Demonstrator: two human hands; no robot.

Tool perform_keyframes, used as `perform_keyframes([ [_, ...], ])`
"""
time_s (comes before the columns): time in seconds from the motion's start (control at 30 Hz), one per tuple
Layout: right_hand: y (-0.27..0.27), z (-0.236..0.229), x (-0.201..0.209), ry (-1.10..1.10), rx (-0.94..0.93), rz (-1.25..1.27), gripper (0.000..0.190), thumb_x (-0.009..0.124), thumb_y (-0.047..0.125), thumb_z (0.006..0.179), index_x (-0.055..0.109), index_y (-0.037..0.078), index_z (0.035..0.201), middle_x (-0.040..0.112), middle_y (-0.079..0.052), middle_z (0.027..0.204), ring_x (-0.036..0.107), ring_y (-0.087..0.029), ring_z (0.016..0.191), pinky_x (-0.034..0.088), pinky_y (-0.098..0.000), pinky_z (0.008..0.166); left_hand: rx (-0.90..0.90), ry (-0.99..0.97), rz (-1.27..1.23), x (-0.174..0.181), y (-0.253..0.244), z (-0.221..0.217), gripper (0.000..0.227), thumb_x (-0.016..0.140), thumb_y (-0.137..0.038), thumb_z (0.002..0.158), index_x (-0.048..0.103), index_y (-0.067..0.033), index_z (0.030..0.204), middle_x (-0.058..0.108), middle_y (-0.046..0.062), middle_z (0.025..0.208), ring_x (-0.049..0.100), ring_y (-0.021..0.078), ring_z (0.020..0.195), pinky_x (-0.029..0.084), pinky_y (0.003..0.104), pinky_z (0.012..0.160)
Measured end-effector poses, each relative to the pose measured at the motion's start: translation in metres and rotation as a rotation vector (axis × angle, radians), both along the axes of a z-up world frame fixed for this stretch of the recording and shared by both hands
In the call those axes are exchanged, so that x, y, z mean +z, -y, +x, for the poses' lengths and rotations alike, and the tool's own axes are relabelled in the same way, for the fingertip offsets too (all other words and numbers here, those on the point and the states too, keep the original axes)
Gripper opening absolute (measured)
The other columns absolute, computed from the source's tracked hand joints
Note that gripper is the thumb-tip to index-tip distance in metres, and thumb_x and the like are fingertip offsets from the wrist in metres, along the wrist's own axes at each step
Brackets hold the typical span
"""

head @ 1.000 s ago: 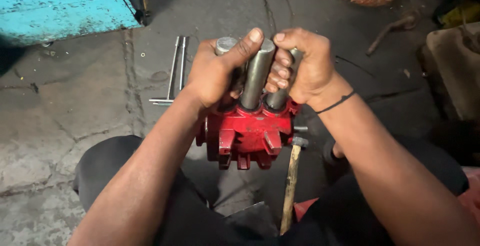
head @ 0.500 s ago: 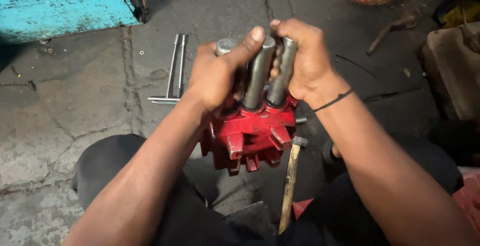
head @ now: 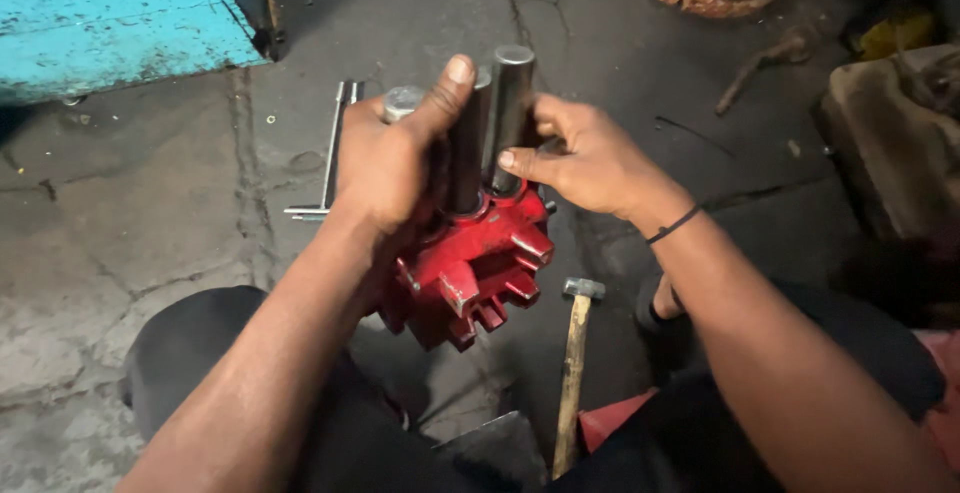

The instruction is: The person assembles a mechanical component by inserting a crankshaft into a red metal housing. They use a hammer to tap the shaft into place and then insert three cylindrical metal rods into the top of the housing.

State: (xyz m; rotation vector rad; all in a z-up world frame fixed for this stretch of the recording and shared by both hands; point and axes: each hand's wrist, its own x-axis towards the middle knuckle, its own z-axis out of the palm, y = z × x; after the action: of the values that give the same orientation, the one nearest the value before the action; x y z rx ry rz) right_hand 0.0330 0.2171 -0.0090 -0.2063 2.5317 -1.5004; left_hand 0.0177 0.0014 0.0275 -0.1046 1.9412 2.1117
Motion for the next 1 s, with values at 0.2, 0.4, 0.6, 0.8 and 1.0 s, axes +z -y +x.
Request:
perform_keyframes([
  [0.2, -0.003, -0.007, -0.006, 0.121, 0.081, -0.122, 0.041, 0.068, 0.013, 0.093, 0.057, 0.007, 0.132, 0.07, -0.004, 0.111, 0.065, -0.014, 0.1, 0.055, -0.0337, 0.09, -0.026, -0.004, -0.106, 0.001, 0.0, 0.003, 0.057, 0.073, -0.06, 0.082, 0.06, -0.0102, 0.059, 0.053, 0.001, 0.046, 0.044, 0.0121, 0.032, 0.031, 0.029, 0.03],
  [0.4, 0.001, -0.009, -0.011, 0.216, 0.134, -0.201, 0.037, 0.067, 0.024, 0.093, 0.064, 0.006, 0.125, 0.07, -0.005, 0.111, 0.065, -0.015, 0.101, 0.055, -0.0336, 0.091, -0.058, 0.046, -0.069, 0.007, -0.001, 0.004, 0.062, 0.074, -0.06, 0.084, 0.051, -0.0097, 0.054, 0.048, 0.004, 0.042, 0.042, 0.0139, 0.028, 0.029, 0.03, 0.028],
  [0.6, -0.009, -0.005, 0.005, 0.151, 0.116, -0.19, 0.056, 0.052, 0.058, 0.092, 0.07, 0.011, 0.118, 0.072, -0.005, 0.103, 0.066, -0.017, 0.094, 0.051, -0.0313, 0.077, -0.183, 0.141, 0.015, 0.01, 0.008, 0.004, 0.061, 0.066, -0.063, 0.084, 0.055, -0.0081, 0.06, 0.049, 0.005, 0.043, 0.042, 0.0144, 0.027, 0.028, 0.03, 0.025],
  [0.8, 0.01, -0.019, -0.018, -0.115, -0.082, -0.092, 0.074, 0.04, 0.078, 0.1, 0.058, 0.01, 0.08, 0.049, 0.003, 0.08, 0.048, -0.01, 0.081, 0.043, -0.0299, 0.074, -0.155, 0.145, 0.188, -0.01, 0.004, -0.014, 0.06, 0.067, -0.065, 0.083, 0.059, -0.0084, 0.066, 0.05, 0.003, 0.049, 0.049, 0.0149, 0.035, 0.039, 0.031, 0.034],
  [1.0, 0.013, -0.027, 0.025, -0.047, -0.279, 0.187, 0.085, 0.04, 0.086, 0.088, 0.054, 0.007, 0.061, 0.048, 0.001, 0.063, 0.049, -0.012, 0.067, 0.043, -0.0346, 0.062, -0.191, 0.087, 0.453, -0.019, 0.003, -0.032, 0.05, 0.071, -0.058, 0.09, 0.068, -0.0077, 0.09, 0.061, 0.004, 0.071, 0.054, 0.0131, 0.055, 0.043, 0.029, 0.049],
])
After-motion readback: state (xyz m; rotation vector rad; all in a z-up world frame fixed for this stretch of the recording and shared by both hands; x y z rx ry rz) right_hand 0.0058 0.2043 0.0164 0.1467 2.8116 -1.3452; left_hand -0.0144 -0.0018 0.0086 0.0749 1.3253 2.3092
